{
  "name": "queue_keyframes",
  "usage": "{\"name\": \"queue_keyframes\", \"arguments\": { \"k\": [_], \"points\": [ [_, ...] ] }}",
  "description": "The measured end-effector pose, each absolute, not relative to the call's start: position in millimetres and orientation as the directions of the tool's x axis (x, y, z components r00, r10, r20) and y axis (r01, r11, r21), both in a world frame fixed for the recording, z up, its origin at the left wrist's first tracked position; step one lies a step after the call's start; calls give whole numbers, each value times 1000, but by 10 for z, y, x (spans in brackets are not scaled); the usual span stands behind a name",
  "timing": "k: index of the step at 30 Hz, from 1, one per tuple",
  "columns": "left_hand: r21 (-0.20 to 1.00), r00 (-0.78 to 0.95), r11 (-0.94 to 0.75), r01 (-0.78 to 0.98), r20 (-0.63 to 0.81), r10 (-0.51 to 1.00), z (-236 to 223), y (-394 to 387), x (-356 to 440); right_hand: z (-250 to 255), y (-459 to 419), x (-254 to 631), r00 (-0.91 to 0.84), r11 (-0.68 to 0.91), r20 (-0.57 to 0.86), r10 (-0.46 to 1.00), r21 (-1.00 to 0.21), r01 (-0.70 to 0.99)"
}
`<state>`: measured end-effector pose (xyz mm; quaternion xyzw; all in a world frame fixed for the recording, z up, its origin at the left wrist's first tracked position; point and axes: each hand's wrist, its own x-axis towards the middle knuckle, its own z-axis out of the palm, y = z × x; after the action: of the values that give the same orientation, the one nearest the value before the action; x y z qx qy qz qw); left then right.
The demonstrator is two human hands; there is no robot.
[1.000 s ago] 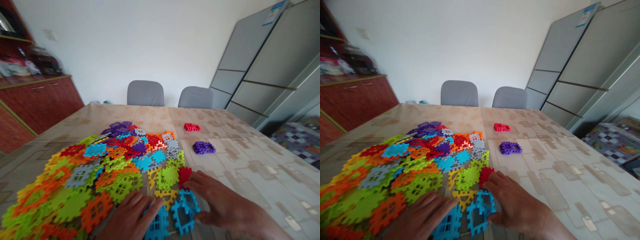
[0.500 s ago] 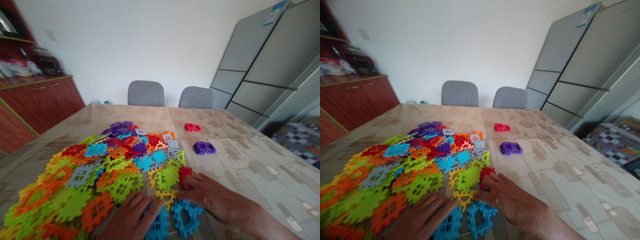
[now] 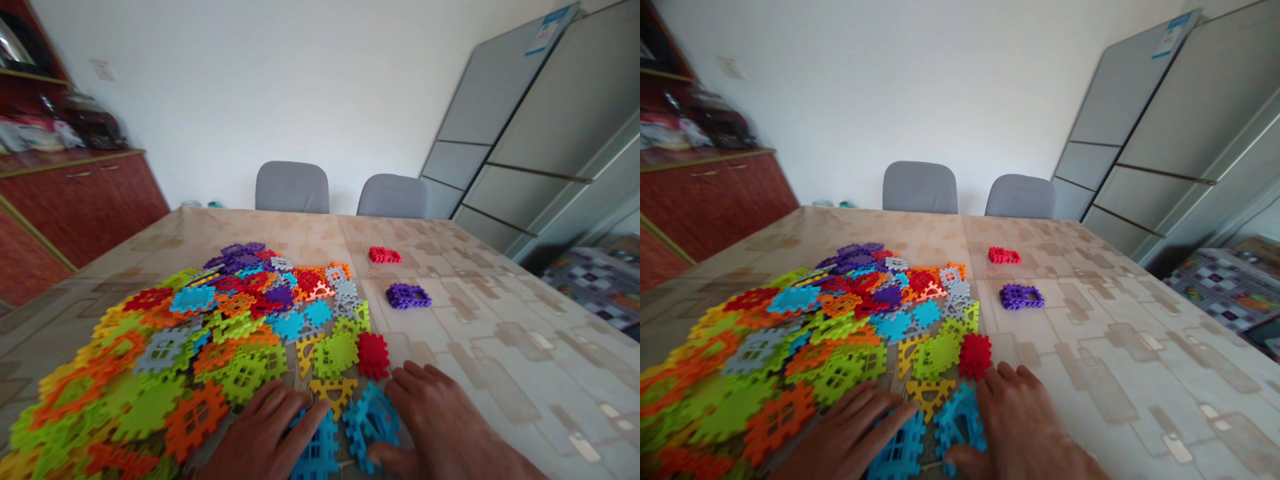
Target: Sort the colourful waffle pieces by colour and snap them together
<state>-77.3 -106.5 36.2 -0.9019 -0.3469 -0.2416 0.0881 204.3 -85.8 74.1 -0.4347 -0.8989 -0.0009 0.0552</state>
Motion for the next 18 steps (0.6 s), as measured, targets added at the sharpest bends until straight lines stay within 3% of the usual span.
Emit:
{"name": "queue_keyframes", "arguments": {
  "k": [5, 11, 18],
  "points": [
    [-6, 643, -724, 690, 465, 609, 386, -1071, -759, 739, -925, 2082, -624, 626, 105, 774, 23, 780],
    [-47, 658, -729, 683, 474, 586, 383, -1072, -768, 980, -764, 1998, -781, 775, -5, 624, -120, 620],
    [-42, 662, -739, 672, 483, 574, 358, -1072, -773, 1041, -760, 1918, -766, 727, -73, 639, -267, 633]
  ]
}}
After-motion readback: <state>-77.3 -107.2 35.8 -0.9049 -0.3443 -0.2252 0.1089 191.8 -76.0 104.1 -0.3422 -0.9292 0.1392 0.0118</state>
